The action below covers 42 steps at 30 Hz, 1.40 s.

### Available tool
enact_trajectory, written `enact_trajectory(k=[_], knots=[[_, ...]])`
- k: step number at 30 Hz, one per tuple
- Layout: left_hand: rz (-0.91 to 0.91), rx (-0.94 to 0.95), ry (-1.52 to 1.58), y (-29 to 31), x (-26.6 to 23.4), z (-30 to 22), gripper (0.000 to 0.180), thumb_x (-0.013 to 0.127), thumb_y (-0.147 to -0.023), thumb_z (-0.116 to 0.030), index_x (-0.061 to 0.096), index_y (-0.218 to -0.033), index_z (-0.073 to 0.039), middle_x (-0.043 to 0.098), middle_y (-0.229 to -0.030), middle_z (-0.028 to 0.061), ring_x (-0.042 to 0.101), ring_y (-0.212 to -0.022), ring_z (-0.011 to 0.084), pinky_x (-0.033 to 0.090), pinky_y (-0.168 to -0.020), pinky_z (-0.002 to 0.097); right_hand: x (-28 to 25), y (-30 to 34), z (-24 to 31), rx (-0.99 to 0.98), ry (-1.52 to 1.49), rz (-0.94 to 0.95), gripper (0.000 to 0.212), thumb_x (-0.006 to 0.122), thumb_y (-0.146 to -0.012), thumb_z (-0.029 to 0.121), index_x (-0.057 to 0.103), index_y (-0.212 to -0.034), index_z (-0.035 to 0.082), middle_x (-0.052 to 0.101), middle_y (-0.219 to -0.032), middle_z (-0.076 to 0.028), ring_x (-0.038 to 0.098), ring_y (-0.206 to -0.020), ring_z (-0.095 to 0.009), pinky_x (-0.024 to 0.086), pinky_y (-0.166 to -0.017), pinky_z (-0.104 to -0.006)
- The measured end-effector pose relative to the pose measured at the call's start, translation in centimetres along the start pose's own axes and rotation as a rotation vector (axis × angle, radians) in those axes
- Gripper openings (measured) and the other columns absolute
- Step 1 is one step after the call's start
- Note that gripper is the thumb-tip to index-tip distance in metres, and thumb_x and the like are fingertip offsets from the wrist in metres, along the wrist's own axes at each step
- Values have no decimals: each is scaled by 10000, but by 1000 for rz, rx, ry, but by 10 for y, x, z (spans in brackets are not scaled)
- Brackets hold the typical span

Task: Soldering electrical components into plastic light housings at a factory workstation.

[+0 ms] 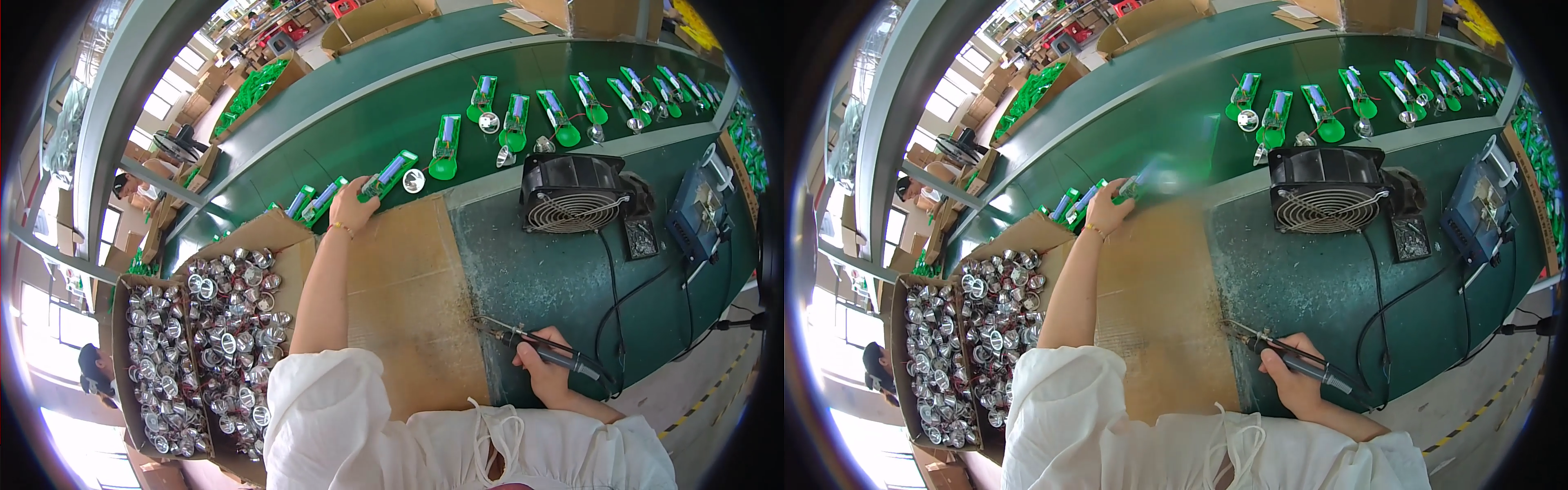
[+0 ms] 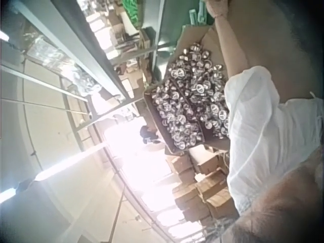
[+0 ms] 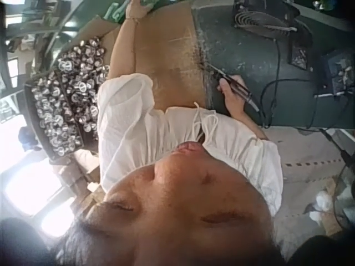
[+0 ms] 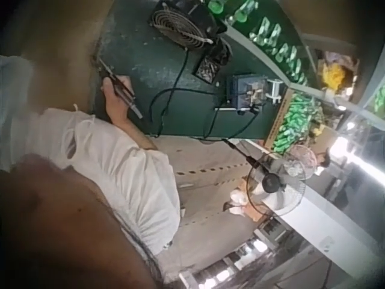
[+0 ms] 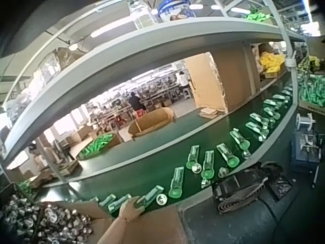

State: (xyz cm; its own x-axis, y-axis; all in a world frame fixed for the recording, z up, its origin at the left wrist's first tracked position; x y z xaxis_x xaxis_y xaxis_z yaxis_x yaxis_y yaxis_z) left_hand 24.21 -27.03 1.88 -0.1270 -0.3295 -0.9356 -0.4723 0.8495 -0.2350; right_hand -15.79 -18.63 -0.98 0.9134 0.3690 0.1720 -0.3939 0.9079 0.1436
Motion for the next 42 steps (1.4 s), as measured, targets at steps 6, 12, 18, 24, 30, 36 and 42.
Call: enact_trajectory(k=[6, 12, 18, 24, 30, 36, 42], knots=[[-39, -63, 112, 105, -21, -25, 492, 625, -675, -294, 508, -1114, -105, 548, -963, 147, 573, -845, 327, 478, -712, 414, 3, -4, -6, -3, 30, -37, 92, 557, -805, 69, 478, -806, 22, 563, -615, -63, 533, -522, -97, 401, -464, -205], [38, -199, 287, 250, -46, -92, 716, 648, -677, -346, 325, -1269, -106, 450, -1104, 176, 567, -814, 360, 487, -669, 428, 0, -3, -6, -107, 58, -47, 106, 540, -840, 111, 499, -828, 14, 531, -599, -48, 508, -521, -95, 371, -469, -201], [-152, -401, -375, 295, -87, -14, 437, 597, -705, -243, 494, -1079, -42, 506, -969, 121, 517, -843, 302, 428, -717, 406, -4, 0, -15, -148, 7, -27, 121, 548, -843, 132, 492, -803, 33, 518, -592, -33, 485, -514, -86, 354, -473, -193], [-59, -645, -823, 325, -102, 12, 180, 495, -744, -157, 664, -739, -93, 547, -880, 43, 467, -947, 211, 292, -871, 467, 0, 3, -16, -146, -1, 8, 134, 557, -844, 148, 489, -798, 42, 518, -598, -32, 484, -518, -85, 347, -478, -190], [90, -699, -858, 336, -104, 12, 168, 515, -788, -164, 680, -780, -131, 624, -859, 19, 518, -977, 196, 289, -914, 483, -2, 7, -13, -133, 3, -15, 131, 549, -851, 150, 488, -801, 45, 517, -600, -36, 481, -517, -90, 345, -481, -193], [-114, -412, 189, 323, -98, -40, 138, 569, -794, -143, 647, -758, -36, 620, -685, 91, 597, -650, 231, 436, -701, 360, 2, 18, 0, -184, 16, 49, 127, 563, -833, 121, 490, -834, 17, 541, -617, -52, 518, -537, -98, 393, -490, -199], [69, -372, 632, 312, -61, -91, 146, 613, -782, -138, 630, -729, -3, 604, -642, 106, 577, -572, 223, 444, -544, 305, 10, 37, 3, -223, 168, 287, 141, 585, -782, 56, 479, -840, -17, 592, -714, -105, 559, -580, -114, 440, -527, -214]])
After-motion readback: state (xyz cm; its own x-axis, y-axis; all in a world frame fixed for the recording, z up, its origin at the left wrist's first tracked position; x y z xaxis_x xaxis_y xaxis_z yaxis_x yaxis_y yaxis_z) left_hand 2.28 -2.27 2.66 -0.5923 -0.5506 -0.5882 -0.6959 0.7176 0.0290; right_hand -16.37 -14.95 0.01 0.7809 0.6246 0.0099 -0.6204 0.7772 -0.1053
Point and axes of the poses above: each hand's wrist, its own y-axis away from the middle knuckle, its own x-axis out of the palm, z = x × y, the point moved 1 cm from there along -y, towards the middle knuckle
